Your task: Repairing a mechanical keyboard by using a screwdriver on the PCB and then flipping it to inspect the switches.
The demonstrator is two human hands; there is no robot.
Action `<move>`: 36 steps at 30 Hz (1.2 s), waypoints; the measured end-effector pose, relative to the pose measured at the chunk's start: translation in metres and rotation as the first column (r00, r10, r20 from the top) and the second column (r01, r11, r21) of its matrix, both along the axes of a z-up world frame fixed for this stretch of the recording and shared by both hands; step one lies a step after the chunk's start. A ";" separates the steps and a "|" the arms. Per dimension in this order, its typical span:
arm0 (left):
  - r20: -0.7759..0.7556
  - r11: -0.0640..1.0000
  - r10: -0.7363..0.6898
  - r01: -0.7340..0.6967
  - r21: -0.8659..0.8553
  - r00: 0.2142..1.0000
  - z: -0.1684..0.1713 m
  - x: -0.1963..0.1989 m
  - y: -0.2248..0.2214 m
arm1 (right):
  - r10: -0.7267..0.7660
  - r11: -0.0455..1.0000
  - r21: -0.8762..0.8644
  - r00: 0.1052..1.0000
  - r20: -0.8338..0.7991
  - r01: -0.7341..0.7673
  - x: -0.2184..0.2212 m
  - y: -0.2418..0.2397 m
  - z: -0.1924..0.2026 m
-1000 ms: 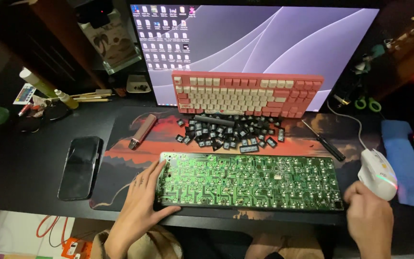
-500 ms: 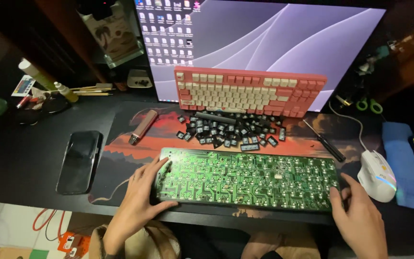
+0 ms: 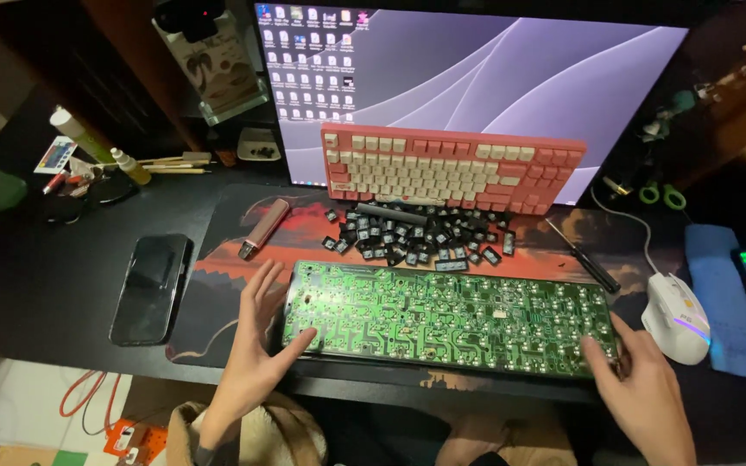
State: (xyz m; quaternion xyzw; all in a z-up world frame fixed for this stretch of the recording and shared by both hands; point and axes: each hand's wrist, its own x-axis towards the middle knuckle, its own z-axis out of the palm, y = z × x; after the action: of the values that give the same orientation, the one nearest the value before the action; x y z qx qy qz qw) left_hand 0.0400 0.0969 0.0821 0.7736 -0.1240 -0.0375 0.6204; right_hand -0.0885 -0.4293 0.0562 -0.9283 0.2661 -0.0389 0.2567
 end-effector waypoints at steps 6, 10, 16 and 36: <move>-0.020 0.998 0.016 -0.017 -0.061 1.000 0.017 -0.004 -0.005 | 0.051 0.989 0.142 0.986 -0.161 -0.028 -0.010 -0.005 0.013; -0.006 0.945 0.104 -0.101 -0.309 0.995 0.001 -0.004 0.003 | 0.210 0.977 0.062 0.976 -0.051 -0.206 -0.020 -0.027 -0.021; -0.320 0.823 0.145 -0.294 -0.487 0.936 0.031 -0.004 0.004 | 0.314 0.947 -0.178 0.877 0.364 -0.266 -0.030 -0.044 -0.034; 0.149 0.738 0.140 -0.003 -0.675 0.979 0.006 -0.016 -0.006 | 0.018 0.998 0.034 0.701 0.713 -0.060 -0.048 0.022 0.031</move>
State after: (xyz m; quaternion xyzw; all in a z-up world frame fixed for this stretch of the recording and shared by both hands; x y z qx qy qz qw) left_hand 0.0241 0.0907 0.0880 0.5022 -0.1576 0.1075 0.8435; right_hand -0.1366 -0.4076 0.0875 -0.8395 0.1276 -0.3814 0.3653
